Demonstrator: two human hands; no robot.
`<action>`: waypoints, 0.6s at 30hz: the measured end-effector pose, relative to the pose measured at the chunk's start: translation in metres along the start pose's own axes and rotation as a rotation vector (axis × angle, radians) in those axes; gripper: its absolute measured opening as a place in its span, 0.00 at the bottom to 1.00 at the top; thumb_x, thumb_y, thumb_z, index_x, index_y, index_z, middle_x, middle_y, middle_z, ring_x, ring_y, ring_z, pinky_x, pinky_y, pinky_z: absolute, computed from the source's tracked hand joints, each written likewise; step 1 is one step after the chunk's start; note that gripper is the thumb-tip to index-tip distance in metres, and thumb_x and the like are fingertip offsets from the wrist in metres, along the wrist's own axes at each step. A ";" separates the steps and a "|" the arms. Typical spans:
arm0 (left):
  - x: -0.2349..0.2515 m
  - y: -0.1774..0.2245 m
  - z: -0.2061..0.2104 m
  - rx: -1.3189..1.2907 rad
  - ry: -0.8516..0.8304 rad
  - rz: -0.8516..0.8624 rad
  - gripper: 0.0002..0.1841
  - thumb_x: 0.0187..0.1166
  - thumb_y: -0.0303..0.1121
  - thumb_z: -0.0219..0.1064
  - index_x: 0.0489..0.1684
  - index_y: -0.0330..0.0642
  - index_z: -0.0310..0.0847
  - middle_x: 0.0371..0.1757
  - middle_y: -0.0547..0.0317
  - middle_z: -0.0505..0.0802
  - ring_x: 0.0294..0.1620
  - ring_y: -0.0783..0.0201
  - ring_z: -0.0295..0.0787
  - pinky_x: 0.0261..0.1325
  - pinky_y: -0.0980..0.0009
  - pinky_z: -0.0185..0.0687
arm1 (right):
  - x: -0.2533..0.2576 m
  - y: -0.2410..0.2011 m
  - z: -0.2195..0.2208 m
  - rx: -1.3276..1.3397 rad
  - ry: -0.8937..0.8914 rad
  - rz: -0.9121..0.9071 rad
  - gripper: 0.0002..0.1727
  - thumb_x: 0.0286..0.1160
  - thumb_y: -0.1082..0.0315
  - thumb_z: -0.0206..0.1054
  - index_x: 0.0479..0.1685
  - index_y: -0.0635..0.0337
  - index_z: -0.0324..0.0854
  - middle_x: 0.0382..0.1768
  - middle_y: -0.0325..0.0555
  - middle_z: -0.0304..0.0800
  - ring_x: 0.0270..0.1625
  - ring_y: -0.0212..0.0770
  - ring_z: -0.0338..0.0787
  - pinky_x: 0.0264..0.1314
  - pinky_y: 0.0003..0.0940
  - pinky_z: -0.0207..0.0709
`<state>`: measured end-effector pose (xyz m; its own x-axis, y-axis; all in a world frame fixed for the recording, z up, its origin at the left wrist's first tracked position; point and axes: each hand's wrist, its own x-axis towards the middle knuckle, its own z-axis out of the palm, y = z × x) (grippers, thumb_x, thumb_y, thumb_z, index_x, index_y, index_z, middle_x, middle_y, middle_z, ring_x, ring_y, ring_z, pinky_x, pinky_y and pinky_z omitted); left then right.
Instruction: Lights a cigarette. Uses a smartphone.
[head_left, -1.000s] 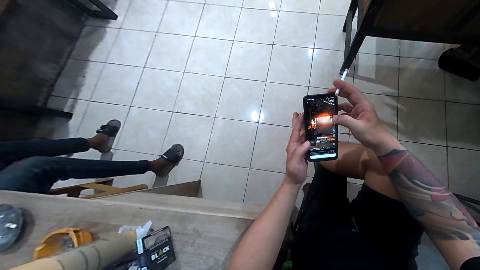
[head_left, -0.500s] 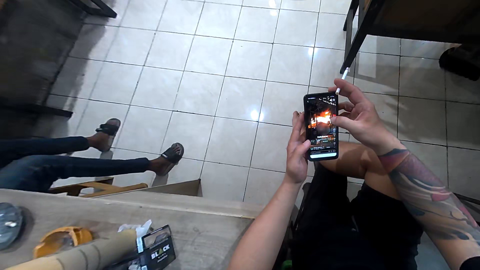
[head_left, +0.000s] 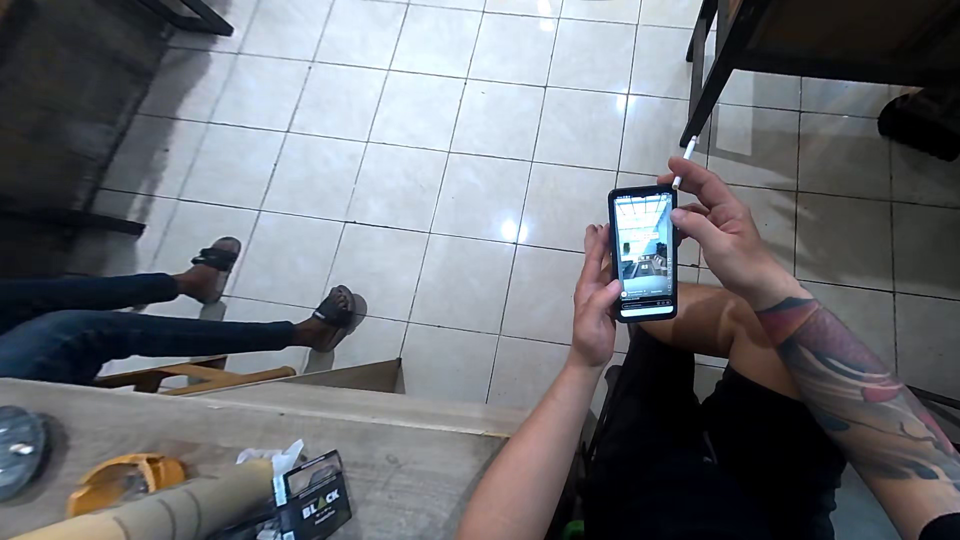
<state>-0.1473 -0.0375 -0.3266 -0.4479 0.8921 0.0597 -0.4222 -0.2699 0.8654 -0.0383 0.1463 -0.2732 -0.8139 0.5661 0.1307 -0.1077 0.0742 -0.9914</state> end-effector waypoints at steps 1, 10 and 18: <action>0.000 0.000 0.000 -0.001 0.001 -0.003 0.39 0.81 0.49 0.53 0.96 0.64 0.45 0.89 0.51 0.68 0.78 0.49 0.77 0.63 0.47 0.85 | 0.000 0.000 0.000 -0.001 0.000 0.001 0.30 0.87 0.71 0.56 0.90 0.56 0.60 0.79 0.48 0.76 0.62 0.44 0.91 0.55 0.38 0.91; -0.001 0.000 0.000 -0.029 0.004 -0.009 0.39 0.80 0.48 0.54 0.96 0.64 0.45 0.89 0.52 0.67 0.77 0.50 0.77 0.64 0.48 0.85 | -0.007 -0.007 0.002 0.000 -0.013 0.050 0.34 0.86 0.73 0.54 0.92 0.48 0.58 0.84 0.41 0.72 0.63 0.42 0.90 0.56 0.37 0.90; 0.000 0.001 0.000 -0.012 -0.008 0.009 0.39 0.81 0.48 0.53 0.96 0.62 0.44 0.88 0.50 0.69 0.77 0.50 0.78 0.63 0.49 0.85 | 0.000 0.000 -0.001 0.018 -0.016 -0.008 0.32 0.84 0.73 0.55 0.90 0.57 0.59 0.80 0.49 0.75 0.65 0.47 0.89 0.59 0.42 0.91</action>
<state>-0.1477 -0.0376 -0.3258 -0.4452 0.8925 0.0721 -0.4271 -0.2824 0.8590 -0.0378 0.1470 -0.2733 -0.8220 0.5524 0.1386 -0.1241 0.0637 -0.9902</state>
